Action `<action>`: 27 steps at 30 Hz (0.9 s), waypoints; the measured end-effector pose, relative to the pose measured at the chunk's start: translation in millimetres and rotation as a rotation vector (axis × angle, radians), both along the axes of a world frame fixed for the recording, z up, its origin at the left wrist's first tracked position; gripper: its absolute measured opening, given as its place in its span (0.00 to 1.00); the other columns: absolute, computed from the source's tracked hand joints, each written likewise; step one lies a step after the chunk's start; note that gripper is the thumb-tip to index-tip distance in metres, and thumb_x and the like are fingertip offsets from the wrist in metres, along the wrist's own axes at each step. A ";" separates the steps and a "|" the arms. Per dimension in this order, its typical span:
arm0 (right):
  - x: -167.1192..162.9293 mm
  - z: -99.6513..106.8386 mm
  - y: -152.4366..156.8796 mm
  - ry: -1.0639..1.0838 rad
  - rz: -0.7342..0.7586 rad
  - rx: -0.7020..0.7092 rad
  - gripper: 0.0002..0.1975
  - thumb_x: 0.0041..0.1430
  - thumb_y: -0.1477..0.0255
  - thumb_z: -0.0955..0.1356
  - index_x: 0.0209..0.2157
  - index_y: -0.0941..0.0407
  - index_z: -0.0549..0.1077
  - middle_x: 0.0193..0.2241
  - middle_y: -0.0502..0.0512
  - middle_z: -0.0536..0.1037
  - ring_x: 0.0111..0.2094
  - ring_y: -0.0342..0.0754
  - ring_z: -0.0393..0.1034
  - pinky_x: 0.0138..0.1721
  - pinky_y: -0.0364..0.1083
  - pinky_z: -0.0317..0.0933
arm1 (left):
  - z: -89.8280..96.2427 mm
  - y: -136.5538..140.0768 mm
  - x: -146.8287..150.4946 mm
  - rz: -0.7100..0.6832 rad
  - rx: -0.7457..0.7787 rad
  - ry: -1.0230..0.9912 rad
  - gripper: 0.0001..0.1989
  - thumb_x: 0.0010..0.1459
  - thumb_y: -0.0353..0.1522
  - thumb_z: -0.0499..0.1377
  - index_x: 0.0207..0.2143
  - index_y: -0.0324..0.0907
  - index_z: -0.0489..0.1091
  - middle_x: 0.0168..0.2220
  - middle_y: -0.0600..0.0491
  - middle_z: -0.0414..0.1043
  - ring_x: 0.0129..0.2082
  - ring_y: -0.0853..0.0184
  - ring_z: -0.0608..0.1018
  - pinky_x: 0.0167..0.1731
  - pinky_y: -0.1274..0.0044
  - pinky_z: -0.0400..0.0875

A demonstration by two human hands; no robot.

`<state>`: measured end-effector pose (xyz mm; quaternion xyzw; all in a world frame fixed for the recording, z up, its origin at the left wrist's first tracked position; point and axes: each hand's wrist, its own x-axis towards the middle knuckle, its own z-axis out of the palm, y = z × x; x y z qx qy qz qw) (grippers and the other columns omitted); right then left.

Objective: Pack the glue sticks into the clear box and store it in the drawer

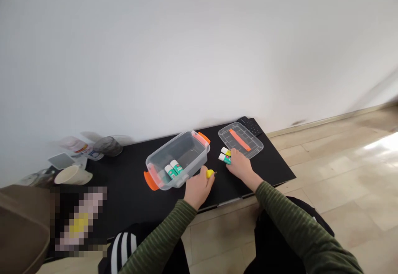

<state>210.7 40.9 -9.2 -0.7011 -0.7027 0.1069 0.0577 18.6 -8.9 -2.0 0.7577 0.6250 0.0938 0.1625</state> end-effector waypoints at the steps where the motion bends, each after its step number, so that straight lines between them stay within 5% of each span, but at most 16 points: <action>1: -1.1 -3.1 3.3 0.009 -0.054 -0.051 0.17 0.54 0.69 0.67 0.45 0.57 0.63 0.41 0.59 0.73 0.41 0.54 0.71 0.32 0.45 0.57 | -4.7 2.5 1.9 -0.043 -0.006 0.093 0.19 0.67 0.45 0.44 0.44 0.41 0.63 0.33 0.46 0.77 0.34 0.57 0.81 0.32 0.72 0.68; 7: -20.7 -19.0 13.4 0.005 -0.111 -0.121 0.20 0.58 0.62 0.66 0.48 0.58 0.61 0.46 0.63 0.70 0.43 0.57 0.73 0.37 0.49 0.62 | -30.7 23.3 10.5 -0.095 -0.036 0.287 0.17 0.65 0.42 0.49 0.44 0.38 0.65 0.38 0.43 0.74 0.37 0.53 0.81 0.33 0.70 0.71; 13: -29.6 -18.1 10.2 -0.038 -0.070 -0.060 0.19 0.62 0.61 0.65 0.48 0.58 0.62 0.48 0.64 0.68 0.45 0.55 0.71 0.38 0.47 0.64 | -35.3 27.5 14.0 -0.066 -0.032 0.280 0.18 0.64 0.43 0.52 0.48 0.39 0.62 0.44 0.43 0.67 0.38 0.58 0.80 0.32 0.73 0.73; 20: -23.6 -14.6 -2.8 -0.154 -0.042 -0.039 0.19 0.62 0.61 0.66 0.48 0.59 0.64 0.46 0.65 0.69 0.42 0.57 0.72 0.37 0.48 0.64 | -45.0 24.0 15.9 -0.058 0.022 -0.048 0.23 0.61 0.31 0.58 0.56 0.43 0.55 0.54 0.45 0.60 0.48 0.62 0.77 0.43 0.75 0.73; 23: -18.9 -13.3 -2.8 -0.089 -0.032 -0.069 0.18 0.63 0.62 0.65 0.48 0.59 0.64 0.46 0.64 0.70 0.40 0.53 0.72 0.36 0.47 0.63 | -47.5 24.8 15.3 -0.060 0.084 -0.230 0.28 0.58 0.24 0.57 0.59 0.42 0.53 0.57 0.44 0.58 0.56 0.62 0.71 0.55 0.72 0.68; 27: -10.2 -9.0 -0.4 -0.015 -0.059 -0.082 0.14 0.62 0.66 0.65 0.47 0.58 0.65 0.44 0.62 0.72 0.38 0.51 0.72 0.36 0.46 0.62 | -46.3 20.7 16.1 -0.072 0.067 -0.342 0.31 0.56 0.22 0.54 0.62 0.42 0.51 0.59 0.42 0.56 0.58 0.61 0.70 0.57 0.70 0.66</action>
